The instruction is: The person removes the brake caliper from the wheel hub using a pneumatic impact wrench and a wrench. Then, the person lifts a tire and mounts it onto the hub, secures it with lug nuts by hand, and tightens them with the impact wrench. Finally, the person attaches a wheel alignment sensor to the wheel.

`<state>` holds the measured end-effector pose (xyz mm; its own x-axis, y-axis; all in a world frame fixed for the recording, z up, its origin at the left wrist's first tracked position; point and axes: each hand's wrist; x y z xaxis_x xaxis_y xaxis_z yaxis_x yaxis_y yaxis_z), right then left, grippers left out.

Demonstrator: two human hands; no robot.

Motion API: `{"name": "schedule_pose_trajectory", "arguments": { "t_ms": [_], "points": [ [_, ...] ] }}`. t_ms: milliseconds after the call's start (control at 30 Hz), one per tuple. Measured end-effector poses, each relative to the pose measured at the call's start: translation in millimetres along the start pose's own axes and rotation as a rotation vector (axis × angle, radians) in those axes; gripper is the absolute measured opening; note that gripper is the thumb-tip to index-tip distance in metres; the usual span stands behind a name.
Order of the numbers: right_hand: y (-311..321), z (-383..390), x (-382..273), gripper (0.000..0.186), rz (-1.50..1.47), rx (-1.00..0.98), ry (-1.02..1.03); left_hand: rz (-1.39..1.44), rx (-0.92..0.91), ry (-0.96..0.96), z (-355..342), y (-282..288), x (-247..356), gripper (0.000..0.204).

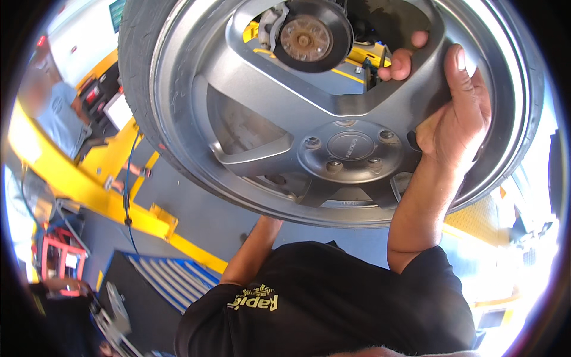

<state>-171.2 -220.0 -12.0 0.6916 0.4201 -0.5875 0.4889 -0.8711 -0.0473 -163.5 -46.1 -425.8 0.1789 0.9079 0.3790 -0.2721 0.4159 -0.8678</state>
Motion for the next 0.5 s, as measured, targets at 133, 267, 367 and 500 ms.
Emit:
{"name": "schedule_pose_trajectory", "arguments": {
  "t_ms": [133, 267, 367, 500],
  "points": [
    [-23.3, -38.6, 33.2, 0.040, 0.081, 0.040, -0.037, -0.069, -0.051, 0.040, -40.8, -9.4, 76.6, 0.081],
    [-33.2, -71.9, 72.2, 0.040, 0.049, 0.077, 0.080, -0.099, -0.079, 0.061, -75.0, -20.5, 124.3, 0.081],
    [-29.7, -72.5, 80.7, 0.040, 0.081, 0.116, 0.068, -0.118, -0.093, 0.074, -92.2, -21.8, 135.7, 0.081],
    [-8.0, -84.5, 101.7, 0.040, 0.084, 0.212, 0.061, -0.139, -0.087, 0.051, -123.3, -30.2, 155.2, 0.080]
  ]
}}
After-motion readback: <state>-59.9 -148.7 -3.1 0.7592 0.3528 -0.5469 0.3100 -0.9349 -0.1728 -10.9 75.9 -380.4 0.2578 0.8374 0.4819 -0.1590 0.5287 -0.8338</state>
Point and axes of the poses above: each hand's wrist, its own z-axis away from the middle knuckle, its own y-axis out of the back of the hand, x = y × z, and after that the axes turned 1 degree about -z, right-handed
